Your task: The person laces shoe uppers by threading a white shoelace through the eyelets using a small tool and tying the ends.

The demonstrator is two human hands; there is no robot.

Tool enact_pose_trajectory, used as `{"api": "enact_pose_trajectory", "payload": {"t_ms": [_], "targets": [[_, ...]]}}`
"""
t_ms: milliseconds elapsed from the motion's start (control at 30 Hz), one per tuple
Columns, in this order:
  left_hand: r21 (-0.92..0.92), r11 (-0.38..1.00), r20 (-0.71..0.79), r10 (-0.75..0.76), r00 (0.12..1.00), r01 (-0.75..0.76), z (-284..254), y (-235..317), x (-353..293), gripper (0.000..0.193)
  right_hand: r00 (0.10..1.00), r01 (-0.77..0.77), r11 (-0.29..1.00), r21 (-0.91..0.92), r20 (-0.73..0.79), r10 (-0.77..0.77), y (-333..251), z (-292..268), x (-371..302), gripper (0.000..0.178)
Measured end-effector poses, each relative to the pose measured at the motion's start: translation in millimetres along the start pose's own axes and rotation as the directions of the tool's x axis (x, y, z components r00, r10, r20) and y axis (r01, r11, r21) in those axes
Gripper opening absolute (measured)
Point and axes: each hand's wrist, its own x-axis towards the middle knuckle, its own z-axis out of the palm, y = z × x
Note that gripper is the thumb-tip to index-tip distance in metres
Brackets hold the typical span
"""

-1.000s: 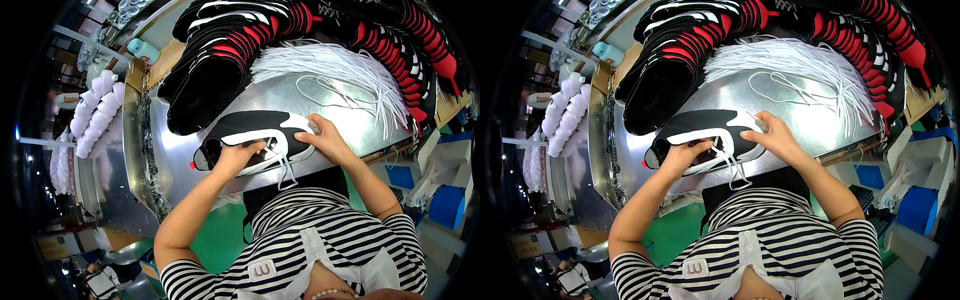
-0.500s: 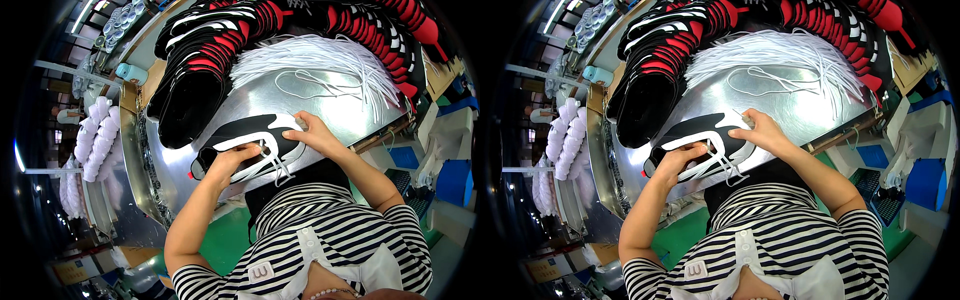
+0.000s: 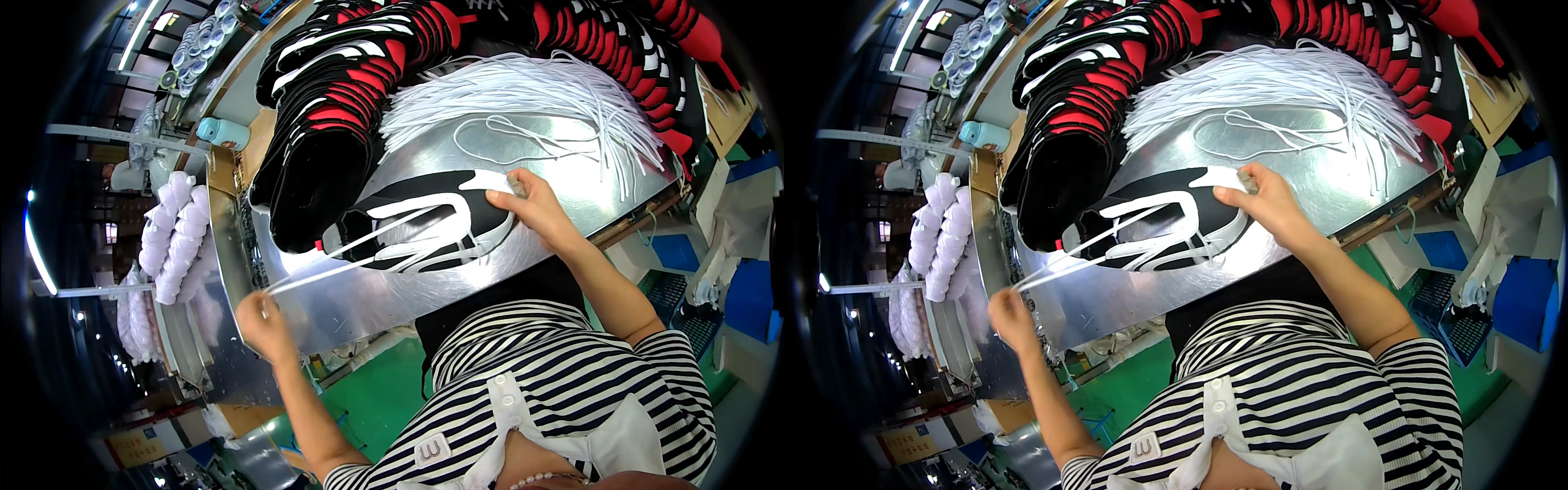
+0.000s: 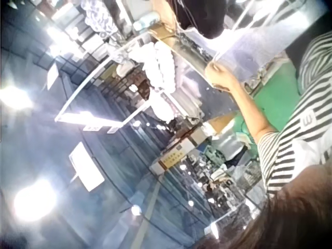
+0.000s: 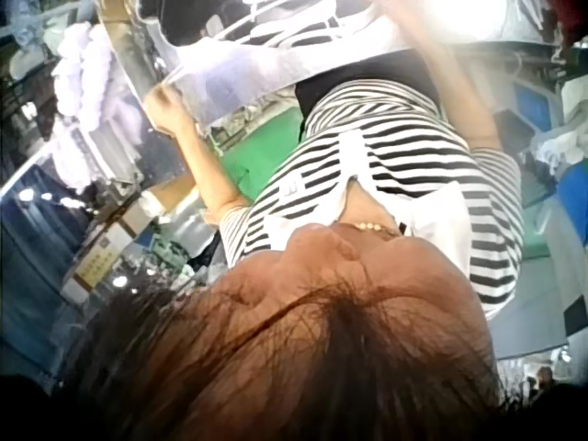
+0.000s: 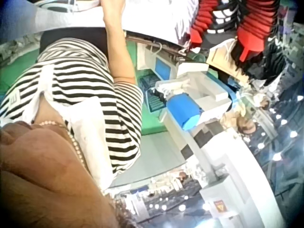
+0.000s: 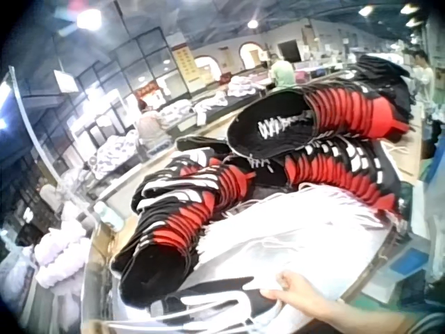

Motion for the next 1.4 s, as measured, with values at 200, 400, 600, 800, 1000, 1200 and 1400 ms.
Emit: {"api": "enact_pose_trajectory", "payload": {"t_ms": [200,400,600,800,1000,1200,1400], "targets": [[0.070,0.960,0.015,-0.272,0.962,0.271,-20,-69,-22,0.011,0.999,0.046,0.971,-0.235,0.034,-0.039,3,-1,3,0.037],[-0.952,0.306,0.200,0.625,0.754,-0.001,-35,192,18,0.007,0.984,0.141,0.896,-0.421,-0.036,-0.172,-9,-9,-1,0.044],[-0.782,0.611,0.187,0.418,0.889,-0.123,5,212,27,0.008,0.951,0.307,0.939,-0.155,0.085,-0.297,-47,-23,-18,0.027],[-0.785,0.614,0.226,0.404,0.886,-0.080,30,236,17,0.019,0.920,0.289,0.954,0.082,0.251,-0.300,-20,46,-13,0.016],[-0.518,0.803,0.717,0.219,0.662,0.295,34,166,-6,0.044,0.971,0.067,0.983,0.169,0.215,-0.103,-13,51,-4,0.020],[-0.094,0.254,0.971,0.235,0.033,0.963,70,192,13,0.053,0.979,0.173,0.974,-0.142,0.129,-0.156,-4,60,1,0.037],[-0.597,0.346,0.798,0.165,0.580,0.724,69,212,-7,0.020,0.980,0.165,0.911,-0.379,0.164,-0.109,-18,52,-6,0.044]]}}
